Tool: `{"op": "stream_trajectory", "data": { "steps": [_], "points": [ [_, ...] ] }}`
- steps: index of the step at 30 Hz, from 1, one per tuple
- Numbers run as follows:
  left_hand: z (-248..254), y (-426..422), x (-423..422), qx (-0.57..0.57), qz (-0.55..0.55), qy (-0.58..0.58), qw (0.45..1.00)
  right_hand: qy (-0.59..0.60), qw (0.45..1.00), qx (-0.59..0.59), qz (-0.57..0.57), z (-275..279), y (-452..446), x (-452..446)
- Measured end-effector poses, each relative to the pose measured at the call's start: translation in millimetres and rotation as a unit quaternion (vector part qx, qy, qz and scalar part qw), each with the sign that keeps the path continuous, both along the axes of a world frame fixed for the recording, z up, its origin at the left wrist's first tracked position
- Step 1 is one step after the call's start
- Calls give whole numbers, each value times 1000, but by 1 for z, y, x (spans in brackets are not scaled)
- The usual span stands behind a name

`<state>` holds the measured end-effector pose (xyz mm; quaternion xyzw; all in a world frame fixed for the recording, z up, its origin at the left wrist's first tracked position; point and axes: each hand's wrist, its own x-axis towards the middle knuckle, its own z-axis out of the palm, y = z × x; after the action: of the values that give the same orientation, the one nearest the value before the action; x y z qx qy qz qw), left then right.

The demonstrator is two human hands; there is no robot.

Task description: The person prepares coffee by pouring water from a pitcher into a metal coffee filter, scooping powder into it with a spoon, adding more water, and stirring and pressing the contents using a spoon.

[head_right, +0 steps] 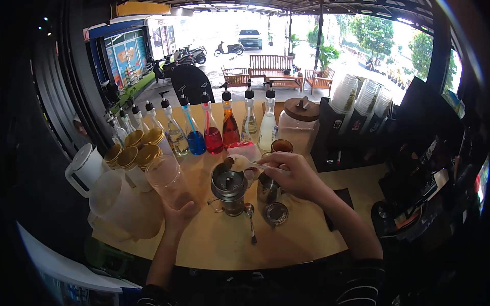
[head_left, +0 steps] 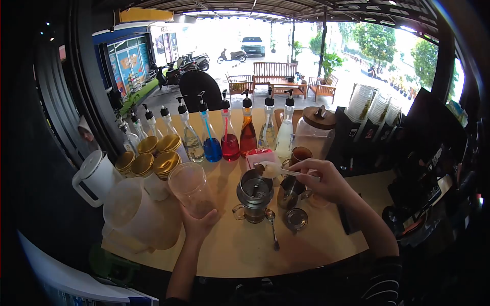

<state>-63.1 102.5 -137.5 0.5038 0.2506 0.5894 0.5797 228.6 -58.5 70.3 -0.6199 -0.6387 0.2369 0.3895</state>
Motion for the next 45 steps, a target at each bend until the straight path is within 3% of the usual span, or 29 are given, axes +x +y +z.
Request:
{"op": "stream_trajectory", "data": {
  "steps": [3,10,15,21,45],
  "points": [
    [-9,6,-2,21,3,21,1000,-54,994,93,-13,-18,-4,5],
    [-20,12,-6,30,29,61,997,-53,996,31,-58,-29,-11,2],
    [-13,8,-6,41,44,78,995,-99,987,109,-58,-38,-7,3],
    [-2,1,-2,0,22,30,999,-95,988,98,-69,-35,-5,-2],
    [-10,6,-6,12,27,54,998,-93,985,135,-47,-42,17,-6]
  ]
}}
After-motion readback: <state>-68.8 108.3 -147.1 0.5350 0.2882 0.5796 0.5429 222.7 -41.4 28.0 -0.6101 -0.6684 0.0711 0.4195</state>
